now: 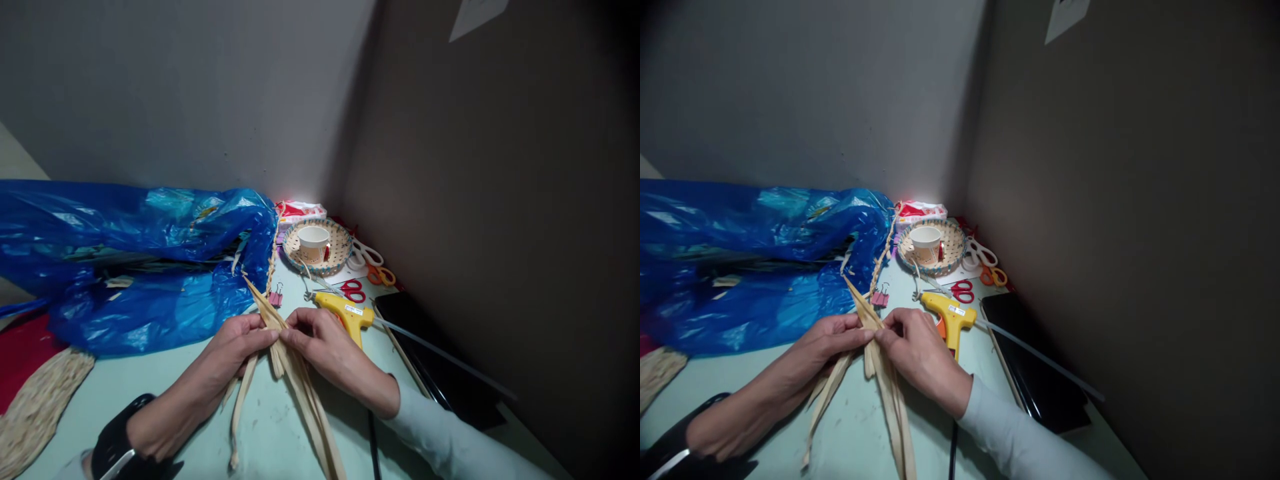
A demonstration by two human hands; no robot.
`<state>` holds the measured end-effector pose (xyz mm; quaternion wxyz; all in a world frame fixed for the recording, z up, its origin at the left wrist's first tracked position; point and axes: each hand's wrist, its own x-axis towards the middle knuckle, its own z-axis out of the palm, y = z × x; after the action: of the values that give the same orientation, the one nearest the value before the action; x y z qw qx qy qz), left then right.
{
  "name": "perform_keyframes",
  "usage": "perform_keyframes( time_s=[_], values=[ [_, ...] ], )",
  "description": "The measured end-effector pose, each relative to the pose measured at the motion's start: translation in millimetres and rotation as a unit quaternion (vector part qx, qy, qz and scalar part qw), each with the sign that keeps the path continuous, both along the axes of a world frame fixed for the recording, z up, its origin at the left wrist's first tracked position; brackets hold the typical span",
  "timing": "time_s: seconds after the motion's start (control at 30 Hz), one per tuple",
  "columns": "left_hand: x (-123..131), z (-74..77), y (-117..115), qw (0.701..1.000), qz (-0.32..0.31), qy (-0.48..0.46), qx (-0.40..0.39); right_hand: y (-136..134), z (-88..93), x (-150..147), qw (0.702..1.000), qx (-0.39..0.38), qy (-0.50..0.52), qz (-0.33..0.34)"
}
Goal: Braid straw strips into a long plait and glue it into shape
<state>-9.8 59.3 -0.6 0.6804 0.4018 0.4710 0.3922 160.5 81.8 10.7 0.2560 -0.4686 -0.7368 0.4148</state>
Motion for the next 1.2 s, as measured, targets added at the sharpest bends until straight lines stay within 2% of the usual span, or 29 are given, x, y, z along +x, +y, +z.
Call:
perform_keyframes(
  time_s=[0.37, 0.6, 0.83, 1.2],
  values=[
    [2.7, 3.1, 1.5, 1.000, 0.014, 0.015, -0.001, 1.4, -6.7, -0.6, 1.000, -0.011, 0.021, 0.007],
    [2.2, -1.1, 1.5, 0.999, 0.027, 0.034, 0.004, -1.7, -2.5, -2.1, 1.000, -0.007, 0.022, -0.011],
    [1.7, 0.5, 1.7, 0.999, 0.003, 0.050, 0.001, -0.7, -5.5, -2.5, 0.999, -0.021, 0.031, -0.021],
    [-0.4, 2.4, 1.0, 0.997, 0.008, 0.070, 0.010, 0.9, -6.1, -1.3, 1.000, -0.012, 0.025, -0.010]
  ],
)
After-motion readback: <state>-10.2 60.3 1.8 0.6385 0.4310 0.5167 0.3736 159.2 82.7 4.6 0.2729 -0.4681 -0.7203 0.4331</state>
